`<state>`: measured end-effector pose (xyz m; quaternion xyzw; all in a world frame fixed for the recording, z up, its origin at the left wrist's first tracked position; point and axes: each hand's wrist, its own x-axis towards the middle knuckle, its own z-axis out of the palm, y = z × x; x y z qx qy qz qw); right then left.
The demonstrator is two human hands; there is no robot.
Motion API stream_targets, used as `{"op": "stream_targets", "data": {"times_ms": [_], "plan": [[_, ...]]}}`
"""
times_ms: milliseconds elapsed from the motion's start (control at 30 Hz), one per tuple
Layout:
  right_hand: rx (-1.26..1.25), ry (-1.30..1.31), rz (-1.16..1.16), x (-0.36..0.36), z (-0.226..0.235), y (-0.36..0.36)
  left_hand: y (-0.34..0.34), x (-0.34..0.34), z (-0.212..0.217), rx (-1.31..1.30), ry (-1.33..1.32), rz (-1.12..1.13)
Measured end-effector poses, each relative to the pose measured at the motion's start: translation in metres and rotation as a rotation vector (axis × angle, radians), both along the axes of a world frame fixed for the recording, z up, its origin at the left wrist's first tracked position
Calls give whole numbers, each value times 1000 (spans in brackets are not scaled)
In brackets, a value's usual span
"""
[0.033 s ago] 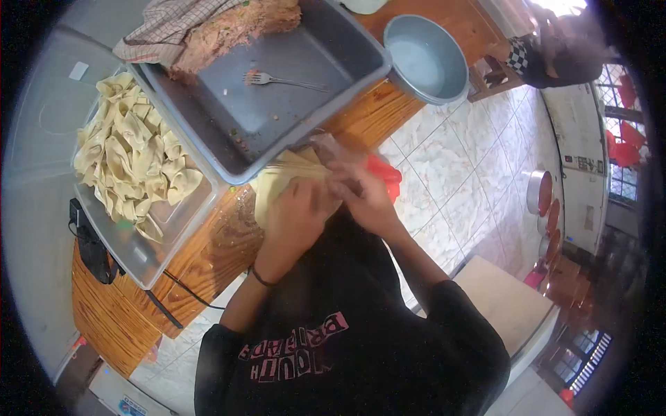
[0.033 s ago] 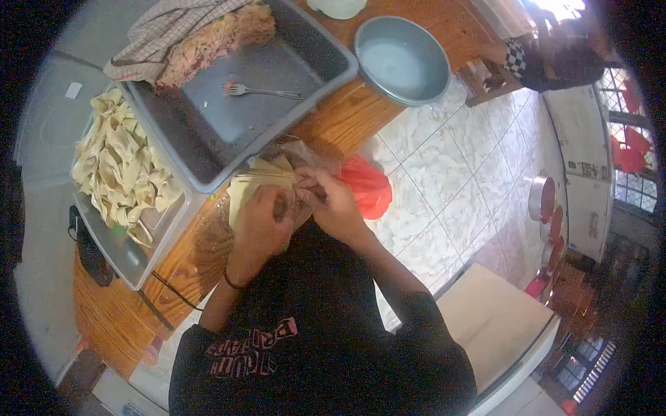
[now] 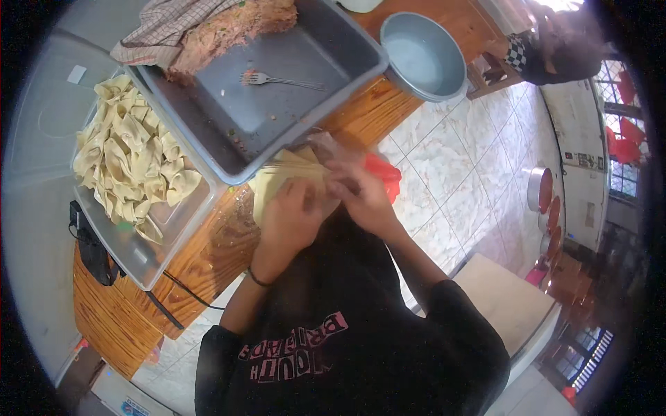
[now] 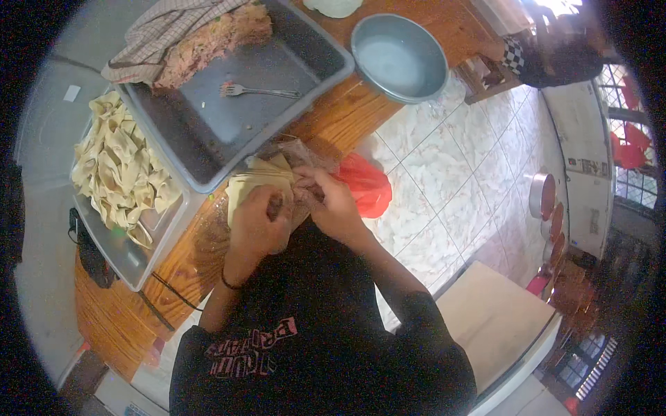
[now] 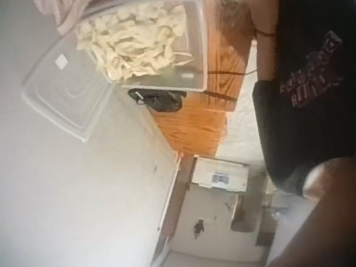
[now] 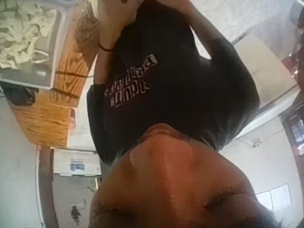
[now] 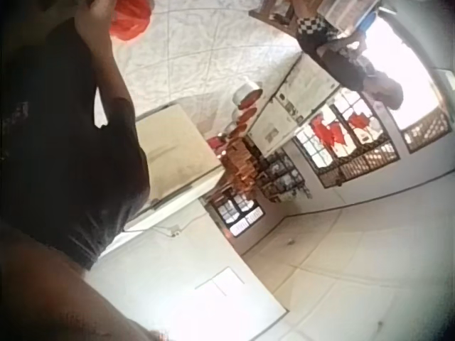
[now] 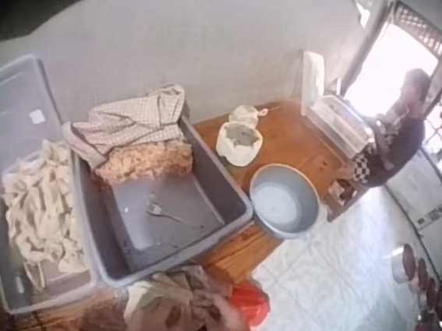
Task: The person prepares dumplings by placing a portion of meat filling onto a dough wrapper with a fork and then folding the wrapper to seal it.
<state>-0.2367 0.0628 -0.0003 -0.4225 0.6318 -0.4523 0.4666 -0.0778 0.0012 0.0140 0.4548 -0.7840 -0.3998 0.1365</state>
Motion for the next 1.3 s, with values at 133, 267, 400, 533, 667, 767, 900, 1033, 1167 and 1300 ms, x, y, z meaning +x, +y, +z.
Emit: {"op": "stream_targets", "data": {"times_ms": [133, 267, 400, 533, 667, 767, 900, 1033, 1167, 1300], "plan": [[-79, 70, -27, 2, -4, 5, -8, 7, 0, 79, 69, 32], [-80, 231, -39, 6, 2, 4, -5, 15, -3, 90, 133, 94], [-259, 427, 80, 11, 0, 3, 6, 29, 13, 218, 186, 186], [-308, 569, 253, 15, -16, 4, 29, 69, 11, 232, 432, 269], [-129, 302, 277, 14, -5, 0, 47, 85, 2, 298, 711, 349], [-25, 265, 264, 18, 11, -4, 51, 74, -2, 327, 801, 444], [-81, 353, 240, 25, 18, -2, 47, 54, -10, 579, 1109, 515], [-93, 320, 197, 19, 13, -8, 33, 34, -8, 634, 1153, 492], [-73, 438, 254, 16, 13, -12, 41, 41, -15, 605, 1091, 522], [-86, 495, 284, 21, 17, -12, 66, 81, -22, 487, 834, 528]]}}
